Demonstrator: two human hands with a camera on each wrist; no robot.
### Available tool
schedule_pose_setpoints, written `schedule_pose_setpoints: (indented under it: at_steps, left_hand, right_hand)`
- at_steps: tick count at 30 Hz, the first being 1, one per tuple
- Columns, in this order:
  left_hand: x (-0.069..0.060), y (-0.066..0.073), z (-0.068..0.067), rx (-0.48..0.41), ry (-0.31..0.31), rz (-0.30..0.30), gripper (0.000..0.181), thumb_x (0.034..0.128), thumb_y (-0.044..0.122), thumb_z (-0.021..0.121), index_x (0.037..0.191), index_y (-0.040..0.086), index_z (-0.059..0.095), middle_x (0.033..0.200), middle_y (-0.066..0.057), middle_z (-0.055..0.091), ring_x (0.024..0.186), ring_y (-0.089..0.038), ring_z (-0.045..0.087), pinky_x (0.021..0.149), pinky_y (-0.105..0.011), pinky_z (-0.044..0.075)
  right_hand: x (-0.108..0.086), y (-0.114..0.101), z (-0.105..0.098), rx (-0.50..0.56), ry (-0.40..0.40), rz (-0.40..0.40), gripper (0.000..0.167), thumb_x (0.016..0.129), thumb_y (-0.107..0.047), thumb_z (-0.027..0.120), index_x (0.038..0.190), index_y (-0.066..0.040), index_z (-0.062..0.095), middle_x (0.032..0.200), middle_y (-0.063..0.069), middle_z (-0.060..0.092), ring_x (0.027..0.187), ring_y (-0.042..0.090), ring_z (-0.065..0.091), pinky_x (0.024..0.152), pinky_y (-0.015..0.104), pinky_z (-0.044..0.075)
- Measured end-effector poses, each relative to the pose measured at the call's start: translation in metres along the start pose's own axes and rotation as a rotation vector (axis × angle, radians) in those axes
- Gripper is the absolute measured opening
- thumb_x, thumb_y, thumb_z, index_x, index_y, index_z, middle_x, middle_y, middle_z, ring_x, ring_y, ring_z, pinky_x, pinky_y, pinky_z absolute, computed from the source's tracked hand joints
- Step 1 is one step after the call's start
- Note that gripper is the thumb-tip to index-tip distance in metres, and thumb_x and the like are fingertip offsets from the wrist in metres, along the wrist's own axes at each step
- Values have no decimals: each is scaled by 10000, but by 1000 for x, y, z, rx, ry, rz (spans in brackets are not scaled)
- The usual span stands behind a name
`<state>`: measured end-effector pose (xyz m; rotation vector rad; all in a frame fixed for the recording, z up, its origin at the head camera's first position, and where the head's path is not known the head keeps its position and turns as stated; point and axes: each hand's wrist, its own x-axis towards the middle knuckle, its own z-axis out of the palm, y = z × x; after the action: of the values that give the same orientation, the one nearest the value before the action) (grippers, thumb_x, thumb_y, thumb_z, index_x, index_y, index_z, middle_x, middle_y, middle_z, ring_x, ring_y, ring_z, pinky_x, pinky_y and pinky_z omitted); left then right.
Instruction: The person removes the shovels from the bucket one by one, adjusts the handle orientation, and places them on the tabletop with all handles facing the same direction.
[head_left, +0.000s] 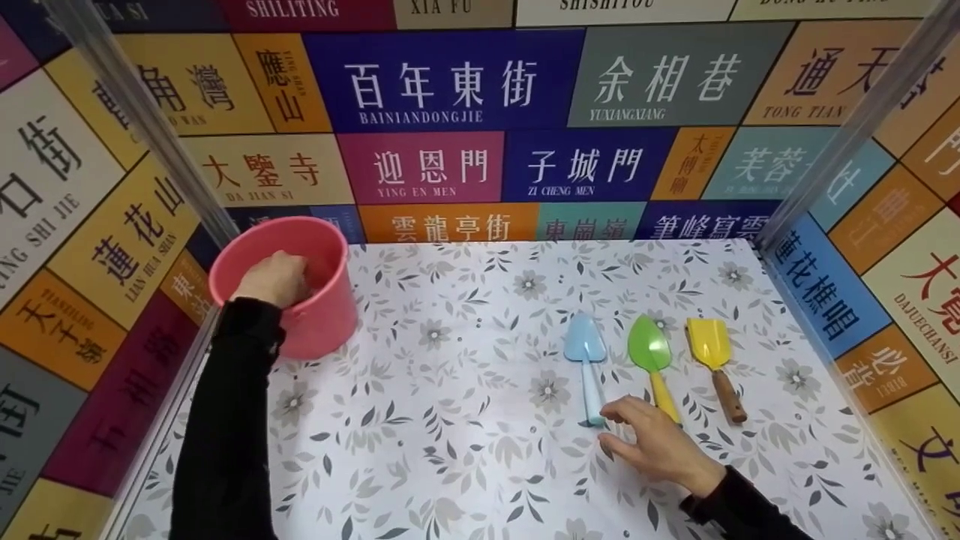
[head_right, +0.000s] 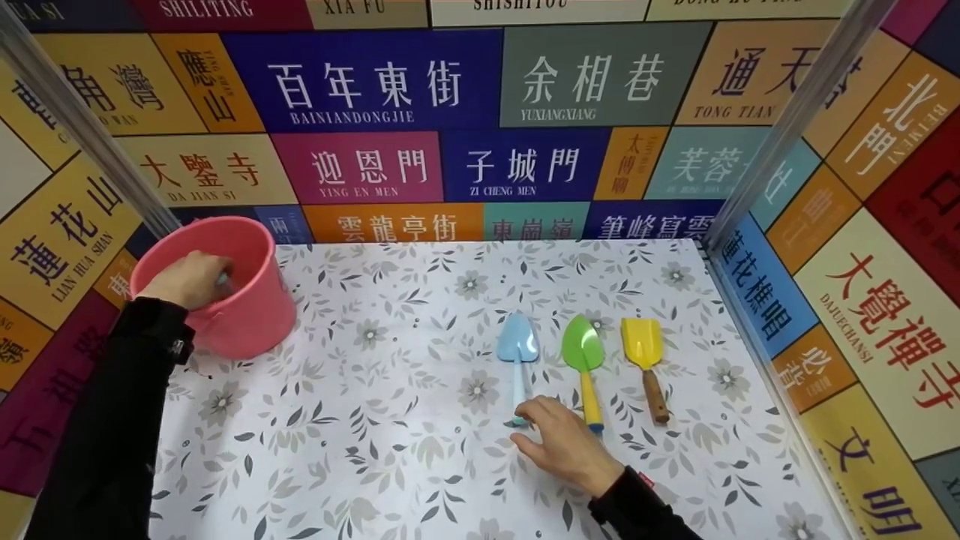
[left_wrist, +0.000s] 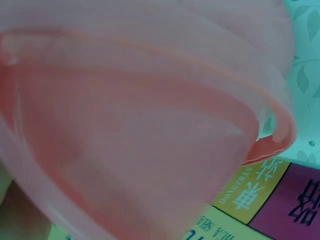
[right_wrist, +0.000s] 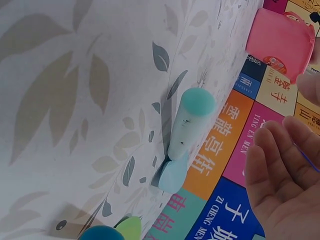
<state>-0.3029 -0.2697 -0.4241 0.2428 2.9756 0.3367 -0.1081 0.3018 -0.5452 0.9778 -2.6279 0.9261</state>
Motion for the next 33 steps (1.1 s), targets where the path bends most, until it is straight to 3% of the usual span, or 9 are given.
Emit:
schedule_pose_setpoints:
  at_steps: [3, 9, 15, 21, 26, 33]
  left_hand:
    - [-5, -8, -4, -79, 11, 1, 88, 950, 1, 673, 1035, -21, 681, 913, -195, 717, 812, -361, 668, 772, -497, 551]
    - [-21, -22, -15, -176, 80, 36, 193, 988, 48, 715, 1136, -53, 642, 1054, -249, 708, 992, -407, 666, 961, -607, 532]
    - [-35, -29, -21, -194, 176, 63, 168, 969, 20, 674, 1095, -75, 616, 1045, -298, 663, 952, -433, 610, 881, -588, 494]
    - [-46, -31, -23, -232, 255, 87, 158, 949, 5, 688, 1074, -76, 635, 989, -271, 670, 874, -405, 604, 808, -528, 485]
    - [-54, -28, -25, -224, 325, 129, 108, 911, -15, 690, 991, -48, 624, 883, -203, 645, 782, -357, 563, 736, -484, 446]
    - [-64, -16, -30, -233, 353, 176, 146, 911, -19, 684, 1051, -49, 656, 945, -225, 681, 805, -348, 585, 748, -491, 470]
  right_hand:
    - [-1, -1, -1, -10, -6, 6, 280, 866, -26, 832, 1102, -43, 682, 997, 57, 678, 864, 229, 663, 740, 356, 596]
    - [-1, -2, 0, -16, -12, 5, 283, 862, -37, 835, 1100, -52, 683, 989, 50, 676, 865, 223, 655, 740, 335, 585]
    - [-1, -1, 2, -6, 3, -21, 306, 846, -29, 846, 1104, -60, 685, 971, 45, 672, 847, 199, 638, 708, 340, 573]
    - [1, 1, 6, -8, 51, -92, 338, 814, 11, 855, 1096, -65, 686, 958, 30, 673, 828, 185, 635, 693, 320, 569]
    - [6, 1, 4, -15, 51, -106, 326, 819, 13, 842, 1094, -52, 680, 962, 37, 680, 830, 207, 648, 714, 310, 578]
    - [15, 5, -4, -33, 71, -68, 322, 818, -1, 854, 1094, -24, 689, 969, 41, 697, 823, 231, 664, 712, 330, 591]
